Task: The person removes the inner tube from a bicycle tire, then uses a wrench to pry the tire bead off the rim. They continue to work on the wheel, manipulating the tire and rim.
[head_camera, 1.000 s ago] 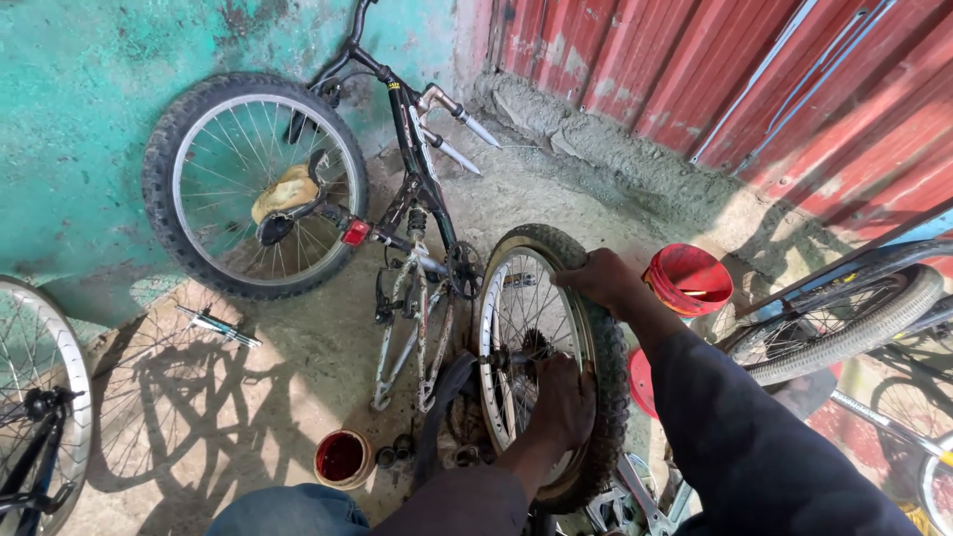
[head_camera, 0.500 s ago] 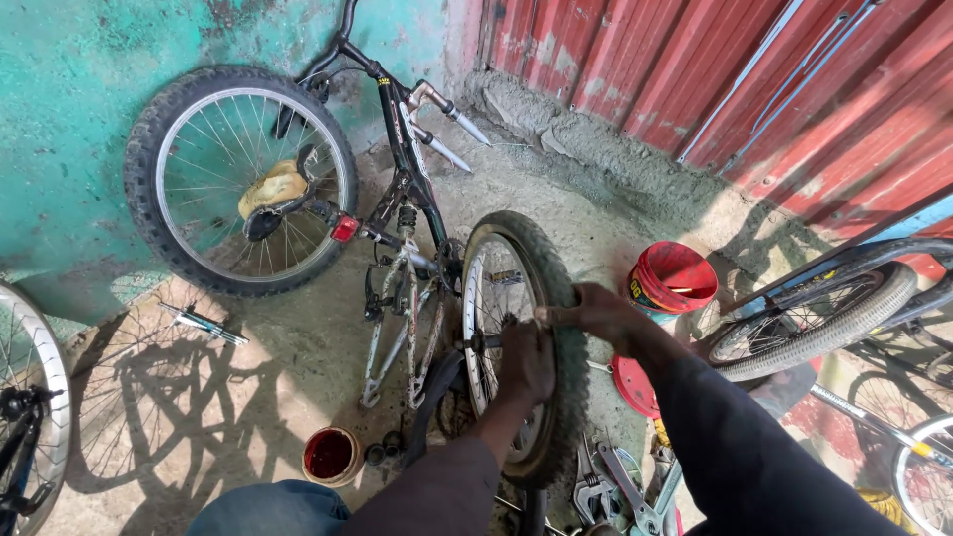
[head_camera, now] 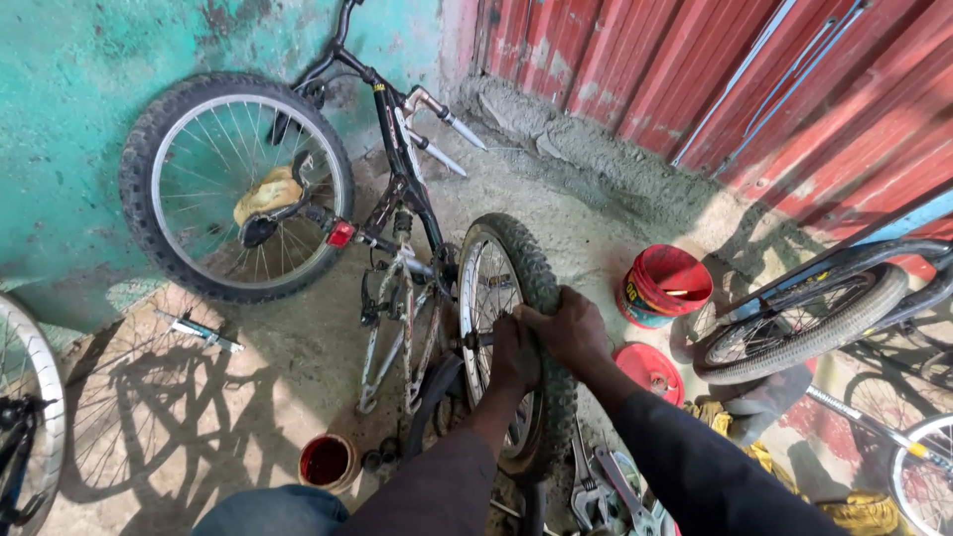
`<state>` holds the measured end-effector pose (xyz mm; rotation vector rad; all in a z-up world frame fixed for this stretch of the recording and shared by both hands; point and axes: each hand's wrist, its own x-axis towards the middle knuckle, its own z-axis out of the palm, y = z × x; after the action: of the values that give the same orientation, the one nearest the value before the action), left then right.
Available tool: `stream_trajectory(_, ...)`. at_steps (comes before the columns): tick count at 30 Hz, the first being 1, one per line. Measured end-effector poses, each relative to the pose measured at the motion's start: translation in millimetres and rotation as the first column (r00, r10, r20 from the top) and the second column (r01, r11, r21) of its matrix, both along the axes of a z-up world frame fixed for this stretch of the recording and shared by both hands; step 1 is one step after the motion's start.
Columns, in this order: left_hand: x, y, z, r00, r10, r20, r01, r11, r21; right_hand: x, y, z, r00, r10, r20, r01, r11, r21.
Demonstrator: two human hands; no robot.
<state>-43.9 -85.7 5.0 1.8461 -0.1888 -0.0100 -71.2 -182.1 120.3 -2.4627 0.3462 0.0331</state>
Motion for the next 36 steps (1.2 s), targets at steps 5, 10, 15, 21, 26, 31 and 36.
stream_trajectory(5,7.3,-1.0,-6.7,0.997,0.058,-0.051,-0.064,0.991,-0.117,-28.7,12.7,5.1,0.999,0.019,0.036,-0.027,0.975,0.221)
stream_trajectory(10,16.7,6.5,-8.6,0.996,0.09,-0.025,-0.093,0.974,-0.208,-70.7,0.1,-46.4,0.985,-0.034,0.17,-0.028,0.936,0.351)
stream_trajectory(15,12.1,9.2,1.4,0.969,0.224,0.104,-0.209,0.969,-0.133,-101.5,19.5,-77.9,0.958,-0.123,0.259,0.064,0.973,0.224)
stream_trajectory(21,16.2,15.9,-1.8,0.953,0.251,0.172,-0.232,0.965,-0.119,-112.3,39.7,-60.2,0.947,-0.172,0.273,0.121,0.974,0.194)
stream_trajectory(26,29.7,14.0,-21.3,0.949,0.255,0.185,-0.231,0.963,-0.141,-125.1,58.0,-62.2,0.947,-0.145,0.287,0.104,0.983,0.152)
stream_trajectory(31,30.9,9.8,-9.9,0.962,0.245,0.12,-0.233,0.966,-0.109,-116.7,41.8,-88.6,0.921,-0.112,0.373,0.095,0.994,0.062)
stream_trajectory(36,35.1,23.4,-21.0,0.984,0.082,0.159,-0.057,0.986,-0.155,-110.2,29.6,-65.6,0.941,0.031,0.336,-0.146,0.936,0.322)
